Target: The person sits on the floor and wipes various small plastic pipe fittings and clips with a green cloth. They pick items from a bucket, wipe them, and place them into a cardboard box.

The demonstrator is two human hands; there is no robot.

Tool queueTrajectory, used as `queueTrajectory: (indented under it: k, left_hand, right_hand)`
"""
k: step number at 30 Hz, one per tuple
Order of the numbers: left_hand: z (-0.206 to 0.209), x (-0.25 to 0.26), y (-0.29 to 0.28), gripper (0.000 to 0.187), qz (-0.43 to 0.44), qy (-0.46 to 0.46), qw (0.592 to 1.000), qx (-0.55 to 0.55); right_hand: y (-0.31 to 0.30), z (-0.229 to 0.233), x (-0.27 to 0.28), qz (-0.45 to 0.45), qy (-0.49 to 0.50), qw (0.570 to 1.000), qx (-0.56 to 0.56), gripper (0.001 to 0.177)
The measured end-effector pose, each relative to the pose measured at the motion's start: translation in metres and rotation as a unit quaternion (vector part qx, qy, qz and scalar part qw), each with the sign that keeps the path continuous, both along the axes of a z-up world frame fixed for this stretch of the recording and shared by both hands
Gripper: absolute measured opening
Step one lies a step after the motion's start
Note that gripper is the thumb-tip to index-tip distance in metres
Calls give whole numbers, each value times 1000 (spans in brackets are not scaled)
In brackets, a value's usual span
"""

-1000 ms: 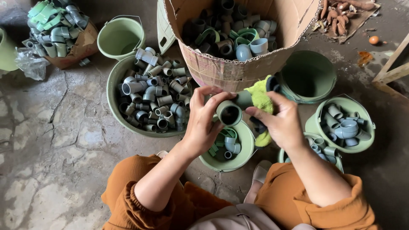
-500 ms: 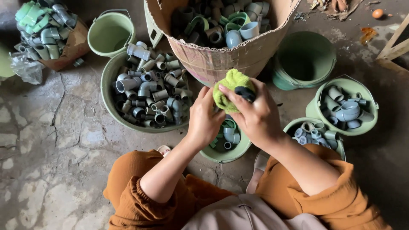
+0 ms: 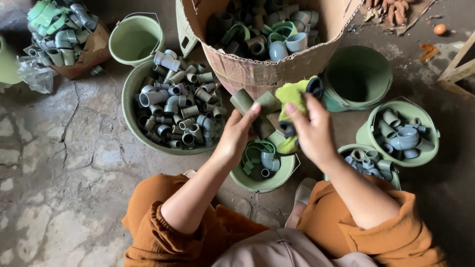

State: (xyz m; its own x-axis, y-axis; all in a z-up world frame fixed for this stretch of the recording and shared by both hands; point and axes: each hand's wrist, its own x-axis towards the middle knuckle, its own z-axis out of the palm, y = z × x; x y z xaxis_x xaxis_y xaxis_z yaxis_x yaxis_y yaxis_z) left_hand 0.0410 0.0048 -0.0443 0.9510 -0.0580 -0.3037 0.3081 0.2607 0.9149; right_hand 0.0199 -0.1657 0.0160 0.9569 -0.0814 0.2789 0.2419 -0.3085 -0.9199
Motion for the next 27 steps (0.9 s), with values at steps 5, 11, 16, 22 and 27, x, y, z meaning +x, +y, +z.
queueTrajectory:
  k: [5, 11, 16, 22, 27]
  left_hand:
    - [32, -10, -9, 57, 88, 198, 943, -251]
    - [-15, 4, 8, 62, 128, 229, 915, -305]
    - [-2, 5, 15, 58, 155, 229, 900, -336]
    - [20, 9, 18, 57, 236, 150, 892, -356]
    - [39, 11, 25, 69, 281, 71, 929, -232]
  right_hand:
    - [26, -19, -16, 37, -211, 931, -297, 45]
    - [39, -41, -18, 39, -354, 873, -333, 30]
    - [38, -52, -21, 86, -352, 875, -322, 63]
    - [19, -50, 3, 89, -327, 870, -357, 41]
    - [-24, -37, 16, 122, -127, 950, -259, 36]
